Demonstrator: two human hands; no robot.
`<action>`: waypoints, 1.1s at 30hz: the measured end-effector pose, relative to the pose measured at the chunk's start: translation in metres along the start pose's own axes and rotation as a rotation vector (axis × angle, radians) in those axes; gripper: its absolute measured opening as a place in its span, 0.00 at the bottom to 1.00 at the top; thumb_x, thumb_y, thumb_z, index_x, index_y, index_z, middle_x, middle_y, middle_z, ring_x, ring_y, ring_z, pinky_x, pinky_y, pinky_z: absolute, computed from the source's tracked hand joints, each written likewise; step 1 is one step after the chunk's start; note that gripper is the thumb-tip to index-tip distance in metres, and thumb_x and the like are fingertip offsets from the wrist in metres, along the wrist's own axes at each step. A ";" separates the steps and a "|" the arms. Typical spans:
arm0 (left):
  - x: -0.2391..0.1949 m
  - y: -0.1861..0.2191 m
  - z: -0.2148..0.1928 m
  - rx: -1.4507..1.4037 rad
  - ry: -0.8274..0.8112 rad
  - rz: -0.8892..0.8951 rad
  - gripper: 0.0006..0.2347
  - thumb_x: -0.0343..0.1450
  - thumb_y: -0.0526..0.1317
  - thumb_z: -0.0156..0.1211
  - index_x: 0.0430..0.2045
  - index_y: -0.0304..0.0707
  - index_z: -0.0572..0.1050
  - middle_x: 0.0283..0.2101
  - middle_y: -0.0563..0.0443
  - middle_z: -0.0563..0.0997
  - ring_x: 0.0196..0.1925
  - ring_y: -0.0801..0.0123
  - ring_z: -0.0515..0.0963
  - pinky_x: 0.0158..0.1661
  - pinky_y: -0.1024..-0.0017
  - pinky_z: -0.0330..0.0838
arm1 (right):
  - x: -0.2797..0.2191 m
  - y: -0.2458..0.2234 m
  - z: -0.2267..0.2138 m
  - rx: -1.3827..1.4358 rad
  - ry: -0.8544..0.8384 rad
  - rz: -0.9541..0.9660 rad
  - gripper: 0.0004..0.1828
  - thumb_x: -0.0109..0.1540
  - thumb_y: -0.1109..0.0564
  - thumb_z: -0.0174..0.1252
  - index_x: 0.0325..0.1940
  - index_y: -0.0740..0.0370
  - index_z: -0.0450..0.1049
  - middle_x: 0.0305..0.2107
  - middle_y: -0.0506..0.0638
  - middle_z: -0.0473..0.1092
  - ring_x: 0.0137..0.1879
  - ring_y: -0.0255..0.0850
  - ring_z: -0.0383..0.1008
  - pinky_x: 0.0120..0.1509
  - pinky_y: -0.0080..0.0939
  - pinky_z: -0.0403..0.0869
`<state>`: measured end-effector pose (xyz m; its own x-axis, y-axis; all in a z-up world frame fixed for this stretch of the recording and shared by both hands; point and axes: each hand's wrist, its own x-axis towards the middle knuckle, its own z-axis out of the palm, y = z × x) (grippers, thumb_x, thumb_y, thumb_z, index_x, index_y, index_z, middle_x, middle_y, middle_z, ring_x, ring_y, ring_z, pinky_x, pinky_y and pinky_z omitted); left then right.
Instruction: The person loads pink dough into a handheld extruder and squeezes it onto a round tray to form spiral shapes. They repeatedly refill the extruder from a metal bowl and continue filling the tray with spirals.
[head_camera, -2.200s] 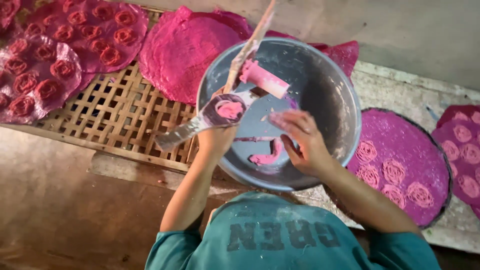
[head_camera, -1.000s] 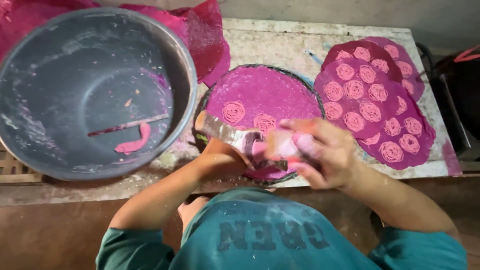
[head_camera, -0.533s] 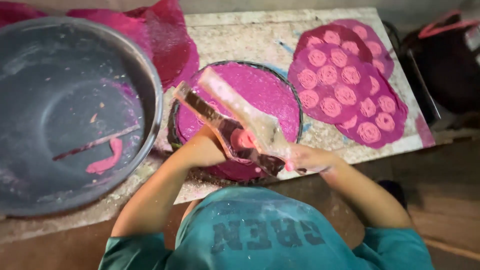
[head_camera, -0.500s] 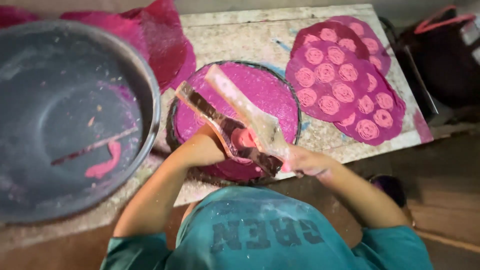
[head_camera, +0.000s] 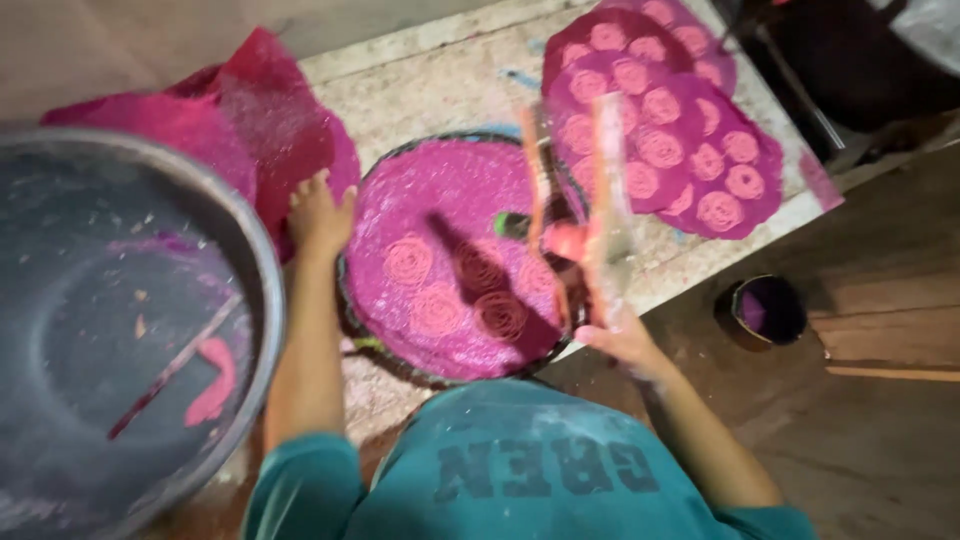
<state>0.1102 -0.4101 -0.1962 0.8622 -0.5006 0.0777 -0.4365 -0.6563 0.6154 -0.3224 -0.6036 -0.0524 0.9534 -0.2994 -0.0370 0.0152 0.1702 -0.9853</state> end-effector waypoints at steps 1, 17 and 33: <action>-0.001 -0.014 0.009 0.217 0.008 -0.046 0.22 0.76 0.48 0.62 0.57 0.29 0.71 0.52 0.28 0.74 0.55 0.39 0.71 0.53 0.47 0.65 | -0.004 0.003 0.003 -0.013 0.038 -0.044 0.56 0.58 0.54 0.66 0.82 0.68 0.42 0.71 0.52 0.54 0.75 0.40 0.54 0.78 0.42 0.54; -0.279 0.038 0.017 -1.126 0.034 -0.514 0.29 0.74 0.39 0.54 0.72 0.36 0.54 0.71 0.43 0.65 0.61 0.57 0.69 0.54 0.65 0.62 | 0.011 0.018 0.011 0.001 0.040 0.099 0.49 0.59 0.60 0.57 0.81 0.68 0.43 0.74 0.54 0.51 0.80 0.42 0.49 0.80 0.42 0.49; -0.154 0.117 -0.079 -2.332 -0.451 0.405 0.27 0.74 0.55 0.53 0.65 0.40 0.64 0.51 0.52 0.72 0.63 0.61 0.71 0.67 0.60 0.60 | 0.076 -0.057 0.035 -0.115 -0.713 0.829 0.42 0.65 0.26 0.38 0.64 0.64 0.65 0.43 0.56 0.74 0.50 0.45 0.75 0.59 0.47 0.73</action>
<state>-0.0532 -0.3653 -0.0745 0.6209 -0.6368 0.4571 0.6539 0.7424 0.1459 -0.2404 -0.6034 0.0070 0.6107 0.4847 -0.6262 -0.7034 -0.0312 -0.7101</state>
